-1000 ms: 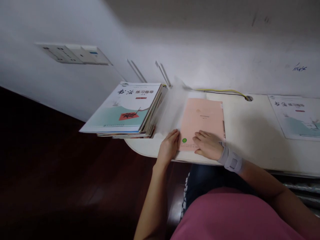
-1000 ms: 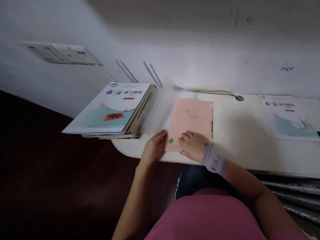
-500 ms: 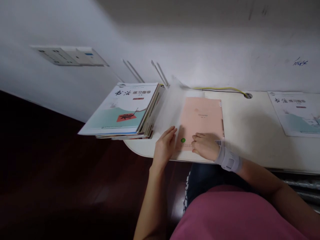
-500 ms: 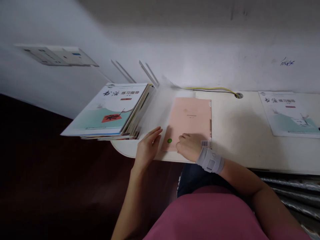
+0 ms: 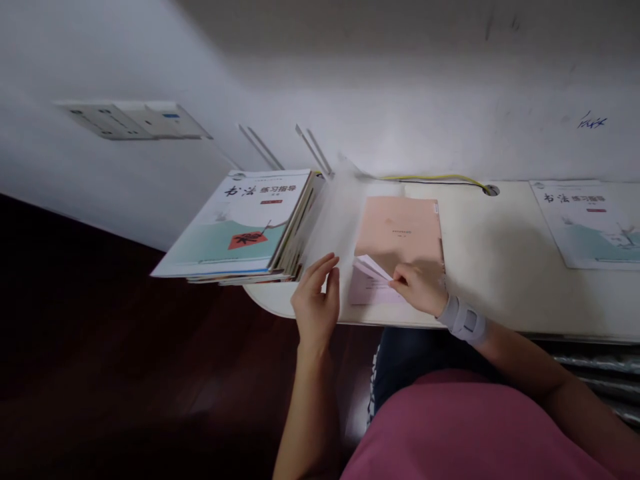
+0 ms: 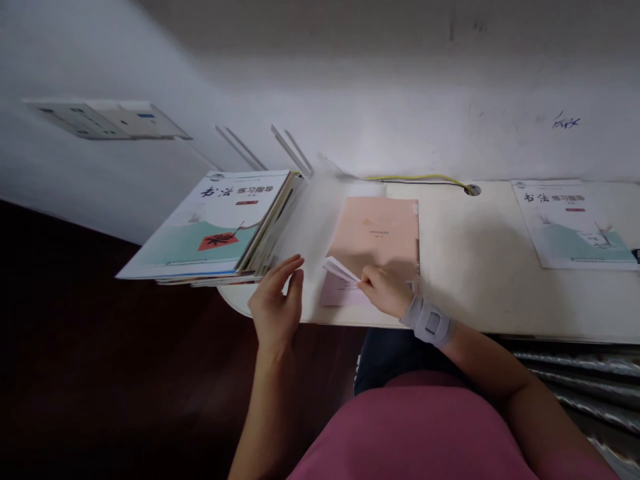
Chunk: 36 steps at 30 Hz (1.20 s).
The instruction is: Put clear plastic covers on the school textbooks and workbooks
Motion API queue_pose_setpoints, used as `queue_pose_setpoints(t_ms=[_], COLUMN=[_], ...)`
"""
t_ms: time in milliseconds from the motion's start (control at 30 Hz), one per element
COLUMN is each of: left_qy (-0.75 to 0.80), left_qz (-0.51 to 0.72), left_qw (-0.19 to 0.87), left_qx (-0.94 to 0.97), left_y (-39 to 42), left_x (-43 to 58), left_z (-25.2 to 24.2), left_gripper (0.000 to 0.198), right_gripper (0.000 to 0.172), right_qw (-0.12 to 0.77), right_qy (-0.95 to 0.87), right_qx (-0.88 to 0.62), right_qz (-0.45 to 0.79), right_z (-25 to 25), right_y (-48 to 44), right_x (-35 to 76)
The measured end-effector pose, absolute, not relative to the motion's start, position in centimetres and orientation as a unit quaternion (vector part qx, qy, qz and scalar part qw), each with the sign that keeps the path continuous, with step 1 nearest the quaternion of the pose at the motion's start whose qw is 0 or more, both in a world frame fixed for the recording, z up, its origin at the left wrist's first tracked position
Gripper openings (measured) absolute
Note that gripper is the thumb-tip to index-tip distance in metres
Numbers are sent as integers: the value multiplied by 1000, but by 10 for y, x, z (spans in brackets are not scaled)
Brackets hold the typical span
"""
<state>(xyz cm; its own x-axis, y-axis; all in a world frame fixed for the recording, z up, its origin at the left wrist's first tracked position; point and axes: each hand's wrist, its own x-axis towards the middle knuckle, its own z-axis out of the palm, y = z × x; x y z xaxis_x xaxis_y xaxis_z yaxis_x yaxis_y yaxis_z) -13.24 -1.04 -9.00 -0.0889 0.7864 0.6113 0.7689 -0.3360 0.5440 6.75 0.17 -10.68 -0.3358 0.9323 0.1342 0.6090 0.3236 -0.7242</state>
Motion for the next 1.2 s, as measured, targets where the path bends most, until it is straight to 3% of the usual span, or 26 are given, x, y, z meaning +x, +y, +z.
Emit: queue_pose_setpoints(t_ms=[133, 267, 367, 433, 600, 733, 800, 1200], left_qy=[564, 539, 497, 465, 402, 385, 384, 400], left_qz=[518, 513, 406, 308, 144, 97, 86, 16], left_qw=[21, 60, 113, 137, 114, 87, 82, 36], left_qx=[643, 665, 759, 819, 897, 914, 916, 916], left_y=[-17, -25, -22, -20, -25, -32, -33, -36], left_x=[-114, -76, -36, -7, 48, 65, 69, 81], left_z=[-83, -79, -84, -91, -112, -126, -130, -129], left_gripper=[23, 36, 51, 57, 64, 65, 63, 64], right_gripper=[40, 31, 23, 21, 23, 59, 68, 68], right_qw=[335, 433, 475, 433, 180, 67, 46, 58], right_qy=[-703, -652, -645, -696, -799, -776, -783, -781], right_qx=[-481, -510, -520, -509, -571, -625, -618, -621], right_qz=[402, 355, 298, 263, 65, -46, -52, -24], right_z=[-104, -99, -97, -98, -109, -126, -133, -141], right_y=[4, -9, -25, -37, -71, -97, -104, -105], right_x=[75, 93, 119, 143, 217, 258, 266, 274])
